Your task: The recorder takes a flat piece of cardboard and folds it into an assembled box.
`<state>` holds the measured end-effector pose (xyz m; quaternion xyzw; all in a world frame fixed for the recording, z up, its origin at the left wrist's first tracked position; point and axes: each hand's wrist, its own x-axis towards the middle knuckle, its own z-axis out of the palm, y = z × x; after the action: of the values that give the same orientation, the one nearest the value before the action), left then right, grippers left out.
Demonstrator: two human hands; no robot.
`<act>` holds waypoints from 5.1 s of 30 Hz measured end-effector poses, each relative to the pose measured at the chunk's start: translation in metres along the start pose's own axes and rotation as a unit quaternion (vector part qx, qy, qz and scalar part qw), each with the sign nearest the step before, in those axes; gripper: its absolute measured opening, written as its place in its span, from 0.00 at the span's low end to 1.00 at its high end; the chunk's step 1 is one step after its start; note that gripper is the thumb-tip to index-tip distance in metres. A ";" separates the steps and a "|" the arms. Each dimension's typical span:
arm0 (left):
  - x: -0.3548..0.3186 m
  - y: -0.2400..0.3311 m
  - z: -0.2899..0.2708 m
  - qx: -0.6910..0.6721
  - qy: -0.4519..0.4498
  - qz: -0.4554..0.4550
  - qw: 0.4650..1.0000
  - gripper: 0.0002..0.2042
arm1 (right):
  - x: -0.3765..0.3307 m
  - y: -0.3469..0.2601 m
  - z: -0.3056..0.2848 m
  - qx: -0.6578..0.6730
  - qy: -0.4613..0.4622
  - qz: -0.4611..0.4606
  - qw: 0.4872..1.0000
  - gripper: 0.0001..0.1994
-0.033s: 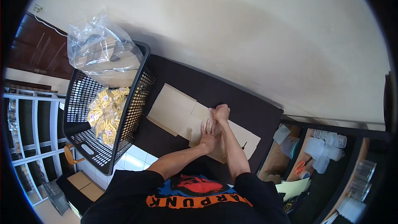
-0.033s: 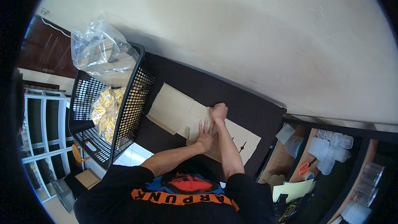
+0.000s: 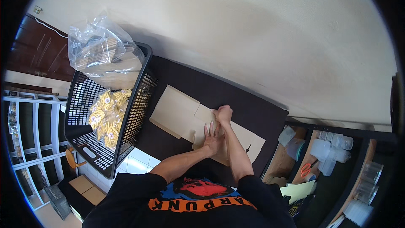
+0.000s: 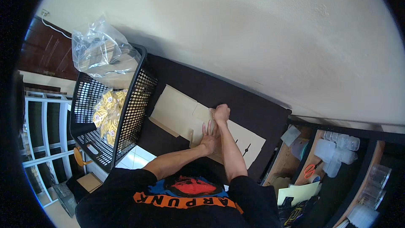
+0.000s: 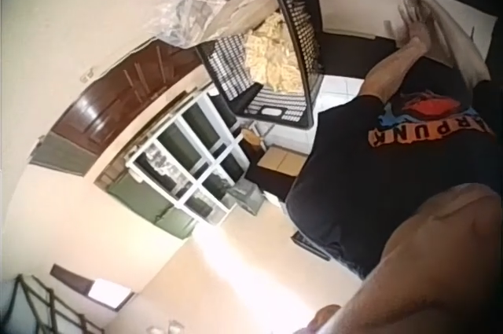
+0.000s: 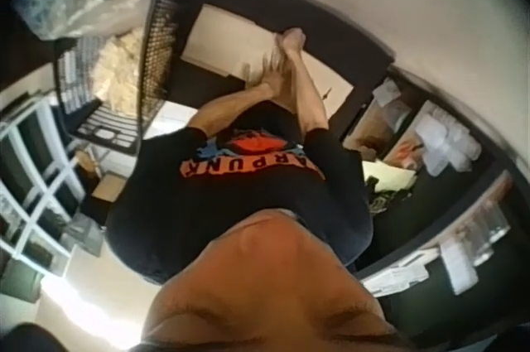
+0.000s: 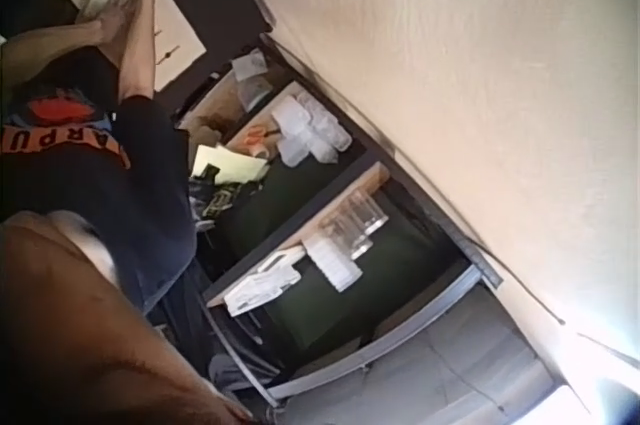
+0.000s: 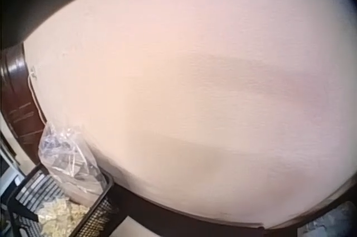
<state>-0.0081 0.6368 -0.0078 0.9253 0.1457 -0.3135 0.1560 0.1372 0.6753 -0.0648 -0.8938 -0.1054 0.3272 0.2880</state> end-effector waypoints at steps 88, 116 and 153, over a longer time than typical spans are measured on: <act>-0.039 -0.079 -0.080 -0.507 -0.289 -0.283 0.762 0.41 | -0.340 0.132 -0.093 0.077 -0.064 -0.147 0.984 0.43; -0.074 -0.076 -0.036 -0.690 -0.257 -0.265 0.623 0.51 | -0.322 0.074 -0.065 -0.424 -0.184 -0.326 0.825 0.33; -0.141 -0.031 -0.065 0.099 0.100 0.132 0.981 0.71 | -0.297 0.078 -0.095 -0.361 0.113 -0.072 0.923 0.61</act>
<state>-0.0919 0.6650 0.1230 0.9739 0.0053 -0.2092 0.0880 -0.0277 0.4580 0.1044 -0.9581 -0.2474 0.1426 -0.0214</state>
